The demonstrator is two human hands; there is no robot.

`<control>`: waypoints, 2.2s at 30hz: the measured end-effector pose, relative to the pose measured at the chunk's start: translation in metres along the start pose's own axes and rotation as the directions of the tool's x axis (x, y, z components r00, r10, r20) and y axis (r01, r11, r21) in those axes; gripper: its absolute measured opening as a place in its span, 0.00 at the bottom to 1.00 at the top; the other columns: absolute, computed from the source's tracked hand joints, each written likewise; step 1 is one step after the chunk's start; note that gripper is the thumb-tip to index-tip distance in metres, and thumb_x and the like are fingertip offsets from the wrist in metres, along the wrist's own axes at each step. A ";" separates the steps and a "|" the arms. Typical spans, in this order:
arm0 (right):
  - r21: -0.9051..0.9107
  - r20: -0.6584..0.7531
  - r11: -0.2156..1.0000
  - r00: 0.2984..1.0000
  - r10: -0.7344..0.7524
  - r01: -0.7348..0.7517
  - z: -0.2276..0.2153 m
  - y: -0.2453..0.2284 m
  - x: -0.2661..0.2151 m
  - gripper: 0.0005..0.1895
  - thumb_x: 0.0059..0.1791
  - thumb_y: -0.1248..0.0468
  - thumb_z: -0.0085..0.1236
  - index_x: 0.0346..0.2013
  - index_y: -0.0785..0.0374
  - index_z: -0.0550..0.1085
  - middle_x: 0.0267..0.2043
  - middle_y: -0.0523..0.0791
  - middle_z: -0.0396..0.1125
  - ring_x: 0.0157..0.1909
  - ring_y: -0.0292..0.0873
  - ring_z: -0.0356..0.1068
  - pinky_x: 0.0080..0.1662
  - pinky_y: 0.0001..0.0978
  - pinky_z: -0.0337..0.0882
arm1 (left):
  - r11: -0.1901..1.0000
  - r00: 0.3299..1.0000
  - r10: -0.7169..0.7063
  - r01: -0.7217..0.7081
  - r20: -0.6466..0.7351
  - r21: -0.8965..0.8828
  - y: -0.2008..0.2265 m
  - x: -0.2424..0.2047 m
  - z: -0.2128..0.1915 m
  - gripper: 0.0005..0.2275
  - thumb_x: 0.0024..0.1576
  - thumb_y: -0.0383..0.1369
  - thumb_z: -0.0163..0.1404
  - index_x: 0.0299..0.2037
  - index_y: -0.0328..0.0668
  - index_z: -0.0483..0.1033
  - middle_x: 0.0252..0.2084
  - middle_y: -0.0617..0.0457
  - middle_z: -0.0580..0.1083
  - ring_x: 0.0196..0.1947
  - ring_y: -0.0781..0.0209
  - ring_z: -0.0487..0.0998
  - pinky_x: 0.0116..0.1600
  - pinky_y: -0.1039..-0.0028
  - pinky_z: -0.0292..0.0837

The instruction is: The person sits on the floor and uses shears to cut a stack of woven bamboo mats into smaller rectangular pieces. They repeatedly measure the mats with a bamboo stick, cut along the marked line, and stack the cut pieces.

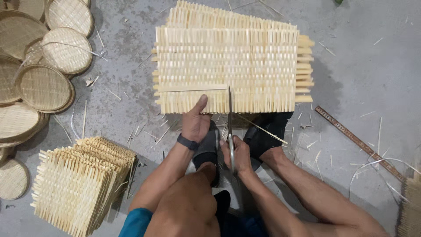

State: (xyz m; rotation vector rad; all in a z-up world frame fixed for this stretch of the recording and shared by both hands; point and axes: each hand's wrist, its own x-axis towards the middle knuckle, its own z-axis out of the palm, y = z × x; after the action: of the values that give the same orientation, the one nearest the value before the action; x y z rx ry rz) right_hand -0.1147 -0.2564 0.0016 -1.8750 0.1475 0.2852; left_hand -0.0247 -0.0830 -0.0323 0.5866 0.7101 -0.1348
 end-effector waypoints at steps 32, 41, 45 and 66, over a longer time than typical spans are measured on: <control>0.080 -0.094 0.995 0.994 -0.052 0.060 0.011 0.039 0.027 0.13 0.50 0.65 0.56 0.23 0.69 0.68 0.21 0.44 0.60 0.26 0.36 0.58 0.29 0.35 0.62 | 1.000 0.995 0.026 -0.027 0.095 0.006 -0.010 0.006 0.022 0.20 0.56 0.33 0.63 0.54 0.28 0.75 0.49 0.47 0.76 0.46 0.55 0.77 0.50 0.64 0.75; -0.017 0.031 0.988 0.988 0.154 -0.153 0.001 0.018 0.044 0.22 0.52 0.50 0.53 0.29 0.69 0.72 0.22 0.45 0.67 0.27 0.43 0.66 0.34 0.42 0.68 | 0.996 0.999 0.019 -0.015 -0.046 0.091 -0.031 0.012 0.000 0.19 0.58 0.32 0.63 0.53 0.25 0.74 0.51 0.43 0.74 0.44 0.53 0.76 0.47 0.63 0.74; 0.028 -0.007 0.998 0.998 0.056 -0.056 -0.002 0.010 0.051 0.20 0.51 0.52 0.52 0.28 0.69 0.73 0.23 0.48 0.69 0.28 0.43 0.67 0.35 0.43 0.68 | 0.996 0.994 0.088 -0.089 0.059 0.019 -0.029 0.000 0.005 0.19 0.53 0.29 0.59 0.54 0.38 0.70 0.49 0.48 0.76 0.46 0.52 0.79 0.47 0.60 0.80; -0.034 -0.156 0.997 0.985 -0.073 0.069 0.011 0.020 0.050 0.13 0.47 0.61 0.55 0.33 0.72 0.76 0.27 0.56 0.72 0.30 0.44 0.74 0.36 0.38 0.71 | 0.996 1.000 -0.025 0.026 -0.012 0.081 -0.018 -0.032 0.013 0.15 0.60 0.29 0.55 0.51 0.20 0.72 0.48 0.41 0.77 0.45 0.52 0.80 0.53 0.62 0.78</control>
State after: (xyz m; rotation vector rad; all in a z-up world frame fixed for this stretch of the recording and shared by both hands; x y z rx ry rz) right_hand -0.0730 -0.2503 -0.0331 -1.9266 0.1840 0.0908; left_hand -0.0474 -0.1077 -0.0121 0.6563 0.7253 -0.1846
